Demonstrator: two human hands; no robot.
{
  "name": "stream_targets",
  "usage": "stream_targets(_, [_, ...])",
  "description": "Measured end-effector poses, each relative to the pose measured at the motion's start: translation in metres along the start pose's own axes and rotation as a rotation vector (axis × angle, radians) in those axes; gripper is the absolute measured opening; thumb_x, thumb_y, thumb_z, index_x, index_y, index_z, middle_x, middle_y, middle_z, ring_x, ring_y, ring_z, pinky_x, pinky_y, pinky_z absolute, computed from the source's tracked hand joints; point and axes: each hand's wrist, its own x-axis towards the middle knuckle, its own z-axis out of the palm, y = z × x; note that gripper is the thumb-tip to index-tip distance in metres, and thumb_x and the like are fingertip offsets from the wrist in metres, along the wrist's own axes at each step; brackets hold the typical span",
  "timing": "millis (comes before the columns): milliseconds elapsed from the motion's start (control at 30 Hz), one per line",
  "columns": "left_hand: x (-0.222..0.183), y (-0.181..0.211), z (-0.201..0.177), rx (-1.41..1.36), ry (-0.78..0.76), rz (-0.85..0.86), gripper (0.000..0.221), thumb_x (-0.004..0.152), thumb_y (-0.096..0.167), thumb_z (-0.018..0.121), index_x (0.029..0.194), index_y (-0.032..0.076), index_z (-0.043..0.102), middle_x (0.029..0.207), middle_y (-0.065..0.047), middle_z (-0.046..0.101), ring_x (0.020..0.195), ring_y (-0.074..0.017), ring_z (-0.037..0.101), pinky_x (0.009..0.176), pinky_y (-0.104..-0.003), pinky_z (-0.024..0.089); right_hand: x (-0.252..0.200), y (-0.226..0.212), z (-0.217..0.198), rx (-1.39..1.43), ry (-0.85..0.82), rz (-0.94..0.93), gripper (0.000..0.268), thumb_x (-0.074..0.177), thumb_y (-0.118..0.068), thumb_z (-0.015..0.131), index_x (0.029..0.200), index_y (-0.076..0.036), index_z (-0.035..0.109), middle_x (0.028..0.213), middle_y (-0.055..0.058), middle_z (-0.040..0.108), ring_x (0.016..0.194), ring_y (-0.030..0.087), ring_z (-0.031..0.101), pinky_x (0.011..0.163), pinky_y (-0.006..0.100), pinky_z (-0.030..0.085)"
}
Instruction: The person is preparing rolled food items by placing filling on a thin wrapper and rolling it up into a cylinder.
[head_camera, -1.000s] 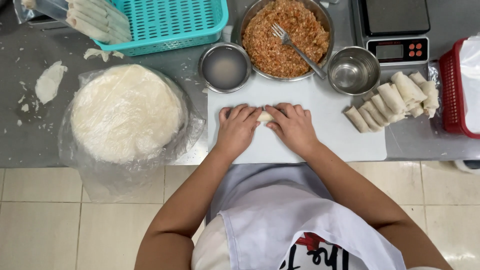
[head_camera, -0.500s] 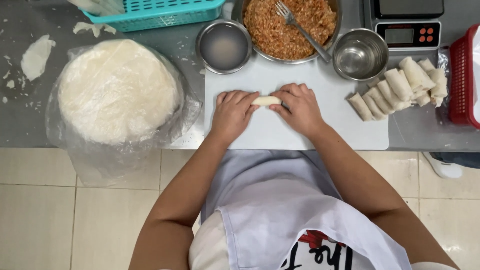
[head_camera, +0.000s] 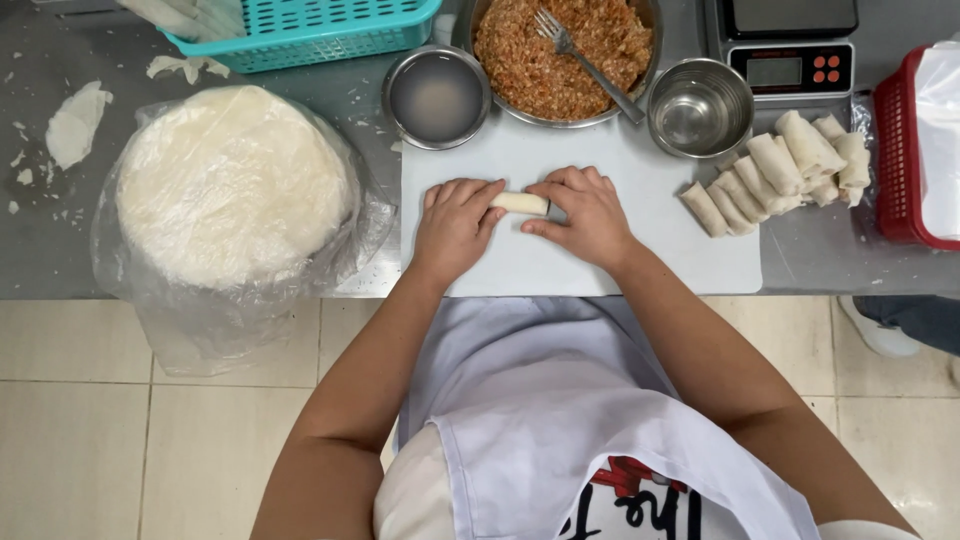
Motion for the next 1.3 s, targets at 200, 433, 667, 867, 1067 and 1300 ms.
stream_targets(200, [0.0,0.002,-0.004,0.007,-0.018,0.002,0.037,0.108,0.033,0.058,0.14,0.017,0.064,0.123,-0.005,0.067,0.125,-0.0227,0.057,0.108,-0.047,0.034,0.001,0.005,0.006,0.02,-0.008,0.062,0.034,0.094,-0.044,0.076,0.12,-0.022,0.074,0.114,-0.002,0.062,0.108,0.021,0.053,0.092,0.039,0.04])
stream_targets(433, [0.002,0.001,-0.001,0.012,-0.009,0.008,0.037,0.106,0.035,0.06,0.138,0.016,0.065,0.122,-0.004,0.067,0.125,-0.0222,0.056,0.108,-0.046,0.034,0.001,0.013,0.011,0.022,0.029,0.034,0.033,0.094,-0.043,0.076,0.12,-0.022,0.076,0.109,-0.002,0.062,0.105,0.02,0.054,0.09,0.036,0.041])
stream_targets(667, [0.002,0.001,-0.002,0.015,-0.002,0.008,0.038,0.105,0.035,0.062,0.137,0.016,0.066,0.121,-0.004,0.066,0.123,-0.0228,0.056,0.107,-0.046,0.035,0.003,0.0,0.001,0.014,0.02,0.04,0.043,0.09,-0.047,0.078,0.126,-0.025,0.073,0.11,-0.002,0.063,0.105,0.021,0.054,0.091,0.038,0.041])
stream_targets(867, [0.003,0.0,-0.002,0.013,-0.006,0.013,0.04,0.102,0.037,0.064,0.138,0.018,0.066,0.123,-0.003,0.066,0.124,-0.0226,0.055,0.108,-0.046,0.034,0.004,0.005,0.006,0.013,0.019,0.053,0.034,0.092,-0.045,0.075,0.12,-0.026,0.075,0.109,-0.003,0.062,0.104,0.021,0.054,0.091,0.038,0.041])
stream_targets(1067, [0.004,0.001,-0.004,-0.004,-0.018,0.009,0.037,0.103,0.034,0.063,0.136,0.017,0.067,0.121,-0.003,0.066,0.123,-0.0235,0.055,0.106,-0.047,0.035,0.004,0.004,0.003,0.012,-0.013,0.059,0.055,0.087,-0.058,0.076,0.133,-0.03,0.068,0.111,-0.004,0.06,0.106,0.019,0.052,0.092,0.037,0.04])
stream_targets(1300, [0.006,0.002,-0.004,0.011,-0.026,0.02,0.037,0.101,0.034,0.065,0.134,0.018,0.068,0.119,-0.002,0.066,0.122,-0.0237,0.054,0.106,-0.047,0.035,0.005,-0.002,0.005,-0.082,-0.017,0.087,0.044,0.09,-0.054,0.074,0.128,-0.032,0.069,0.111,-0.005,0.059,0.106,0.019,0.052,0.092,0.037,0.04])
